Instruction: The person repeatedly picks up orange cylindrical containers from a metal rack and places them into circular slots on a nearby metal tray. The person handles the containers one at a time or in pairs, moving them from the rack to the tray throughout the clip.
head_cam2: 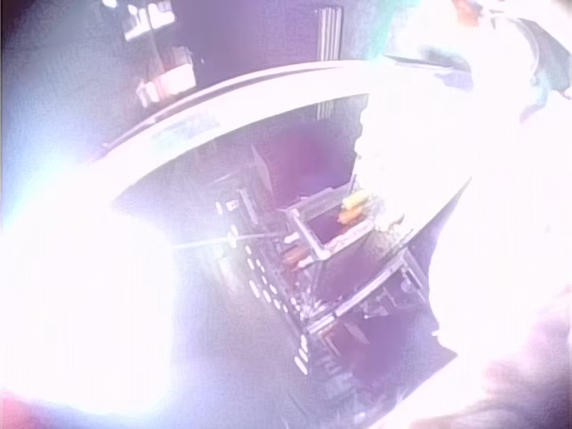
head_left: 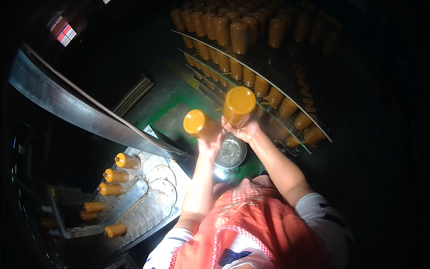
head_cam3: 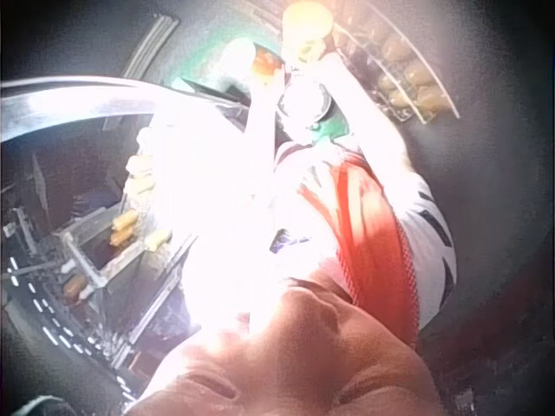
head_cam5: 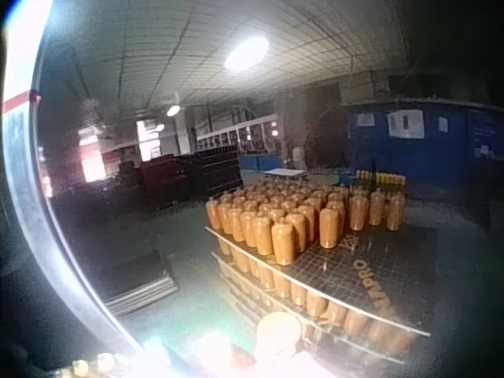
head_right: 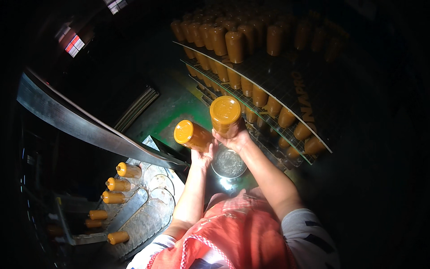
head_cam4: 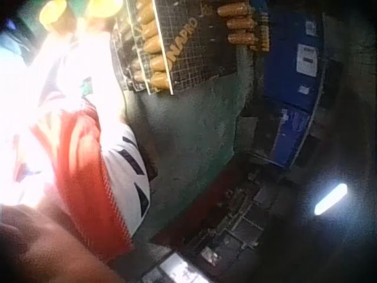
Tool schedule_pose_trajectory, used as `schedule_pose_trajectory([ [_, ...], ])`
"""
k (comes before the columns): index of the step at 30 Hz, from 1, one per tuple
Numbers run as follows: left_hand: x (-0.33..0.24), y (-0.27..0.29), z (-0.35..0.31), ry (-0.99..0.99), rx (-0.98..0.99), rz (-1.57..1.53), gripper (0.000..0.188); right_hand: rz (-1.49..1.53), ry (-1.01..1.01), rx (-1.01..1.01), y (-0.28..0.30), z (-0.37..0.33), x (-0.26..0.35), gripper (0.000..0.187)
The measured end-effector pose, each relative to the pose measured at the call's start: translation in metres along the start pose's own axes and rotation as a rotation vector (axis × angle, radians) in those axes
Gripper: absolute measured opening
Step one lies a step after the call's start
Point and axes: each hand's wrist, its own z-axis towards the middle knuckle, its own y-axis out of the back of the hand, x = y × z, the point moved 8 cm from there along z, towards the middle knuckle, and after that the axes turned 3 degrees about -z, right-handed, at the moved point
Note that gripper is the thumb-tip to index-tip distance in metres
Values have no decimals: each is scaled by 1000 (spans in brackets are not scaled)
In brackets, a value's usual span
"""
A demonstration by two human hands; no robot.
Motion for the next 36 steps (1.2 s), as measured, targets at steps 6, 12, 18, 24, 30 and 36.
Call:
schedule_pose_trajectory([
  [6, 1, -14, -21, -130, -111, 175, 49, -253, 124, 21, -10, -28, 6, 57],
  [12, 11, 2, -35, -278, -111, 355, 51, -320, 214, 113, -3, -66, 17, 56],
  [18, 49, 29, -80, -338, -88, 261, 54, -157, 8, 120, 52, -82, 48, 56],
  [24, 59, 103, -162, -408, -63, 178, 48, -174, -106, -25, 152, -98, 13, 56],
  [30, -7, 160, -284, -370, 82, 52, 40, -313, -340, 133, 124, -83, -136, 51],
  [36, -123, 182, -481, -961, -455, 480, 40, -798, -84, -47, 70, -37, -264, 48],
])
